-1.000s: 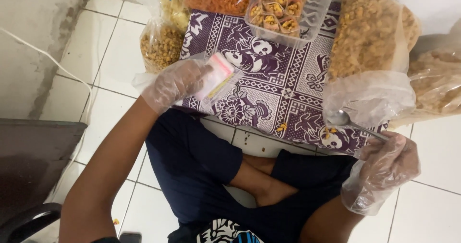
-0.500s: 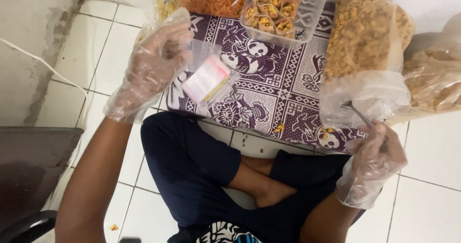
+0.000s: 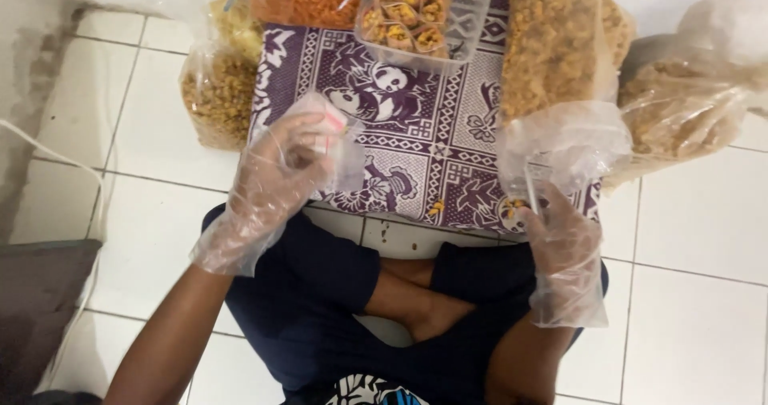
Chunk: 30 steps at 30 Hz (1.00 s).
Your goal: Packaging various snacks from large bags into smaller individual containers using a spoon.
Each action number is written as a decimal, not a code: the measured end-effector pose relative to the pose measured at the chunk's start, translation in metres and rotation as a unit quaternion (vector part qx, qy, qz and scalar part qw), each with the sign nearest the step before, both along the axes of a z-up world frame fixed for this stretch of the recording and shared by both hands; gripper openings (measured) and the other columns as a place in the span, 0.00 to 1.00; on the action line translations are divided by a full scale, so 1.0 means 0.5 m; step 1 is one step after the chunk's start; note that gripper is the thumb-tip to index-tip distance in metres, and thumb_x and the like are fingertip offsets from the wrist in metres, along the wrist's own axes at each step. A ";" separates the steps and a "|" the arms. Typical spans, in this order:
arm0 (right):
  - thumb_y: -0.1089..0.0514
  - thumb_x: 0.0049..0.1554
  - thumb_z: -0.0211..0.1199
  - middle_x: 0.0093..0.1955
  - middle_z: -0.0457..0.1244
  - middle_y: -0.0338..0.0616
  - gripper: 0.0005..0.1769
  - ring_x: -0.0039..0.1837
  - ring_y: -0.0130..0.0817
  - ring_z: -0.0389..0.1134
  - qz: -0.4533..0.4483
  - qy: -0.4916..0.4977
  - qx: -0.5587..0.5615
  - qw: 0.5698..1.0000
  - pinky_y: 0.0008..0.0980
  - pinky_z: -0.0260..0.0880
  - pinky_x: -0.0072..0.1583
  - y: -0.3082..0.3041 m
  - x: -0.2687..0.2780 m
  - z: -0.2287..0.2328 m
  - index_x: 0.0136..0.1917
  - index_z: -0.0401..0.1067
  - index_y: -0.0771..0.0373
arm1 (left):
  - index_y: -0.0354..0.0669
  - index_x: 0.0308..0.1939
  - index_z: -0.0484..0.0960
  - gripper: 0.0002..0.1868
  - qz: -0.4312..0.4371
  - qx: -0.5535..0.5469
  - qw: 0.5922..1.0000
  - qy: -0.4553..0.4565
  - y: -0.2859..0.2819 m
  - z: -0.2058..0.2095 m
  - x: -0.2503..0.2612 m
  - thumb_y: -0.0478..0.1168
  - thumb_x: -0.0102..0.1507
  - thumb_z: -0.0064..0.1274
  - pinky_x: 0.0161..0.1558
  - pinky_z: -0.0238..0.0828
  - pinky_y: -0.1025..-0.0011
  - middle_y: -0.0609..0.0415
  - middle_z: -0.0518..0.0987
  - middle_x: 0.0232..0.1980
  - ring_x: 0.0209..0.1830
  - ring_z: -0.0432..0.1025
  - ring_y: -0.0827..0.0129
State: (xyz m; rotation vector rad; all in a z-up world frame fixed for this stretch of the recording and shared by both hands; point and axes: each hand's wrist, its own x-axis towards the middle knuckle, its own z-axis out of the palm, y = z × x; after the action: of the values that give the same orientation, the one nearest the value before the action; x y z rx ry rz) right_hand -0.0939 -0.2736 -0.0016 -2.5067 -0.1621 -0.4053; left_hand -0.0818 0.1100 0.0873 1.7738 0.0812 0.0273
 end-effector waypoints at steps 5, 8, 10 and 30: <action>0.55 0.60 0.69 0.43 0.71 0.60 0.21 0.44 0.58 0.73 0.038 -0.060 0.013 0.997 0.44 0.75 0.46 -0.032 0.003 -0.050 0.63 0.77 0.67 | 0.45 0.64 0.77 0.30 -0.025 0.026 0.999 0.038 -0.050 0.003 -0.018 0.40 0.57 0.64 0.48 0.79 0.70 0.43 0.82 0.53 0.48 0.75 0.66; 0.55 0.59 0.71 0.40 0.70 0.55 0.24 0.43 0.53 0.73 0.051 -0.098 -0.039 0.993 0.43 0.75 0.43 -0.036 0.003 -0.044 0.63 0.75 0.71 | 0.43 0.65 0.75 0.32 -0.069 0.047 0.996 0.027 -0.067 -0.007 -0.017 0.43 0.57 0.65 0.52 0.79 0.62 0.38 0.81 0.56 0.56 0.77 0.53; 0.54 0.56 0.73 0.43 0.70 0.51 0.24 0.45 0.50 0.73 0.049 -0.091 -0.015 0.995 0.42 0.75 0.45 -0.019 -0.009 -0.018 0.61 0.75 0.67 | 0.42 0.65 0.74 0.33 -0.081 0.050 0.995 0.025 -0.085 0.004 -0.013 0.44 0.57 0.64 0.53 0.79 0.60 0.37 0.80 0.57 0.57 0.77 0.51; 0.52 0.48 0.79 0.65 0.64 0.66 0.52 0.67 0.62 0.67 0.279 -0.099 0.242 0.924 0.56 0.71 0.61 0.156 -0.009 0.022 0.77 0.57 0.73 | 0.37 0.72 0.64 0.34 -0.223 0.014 0.969 -0.103 -0.213 0.038 -0.009 0.37 0.63 0.58 0.53 0.81 0.50 0.35 0.79 0.57 0.55 0.78 0.42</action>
State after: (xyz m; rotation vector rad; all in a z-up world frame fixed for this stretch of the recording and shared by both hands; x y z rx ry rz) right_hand -0.0985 -0.1957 0.0093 -1.8256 -0.7417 -0.3973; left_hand -0.0864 0.0034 0.1063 1.7723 -0.4711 -0.1118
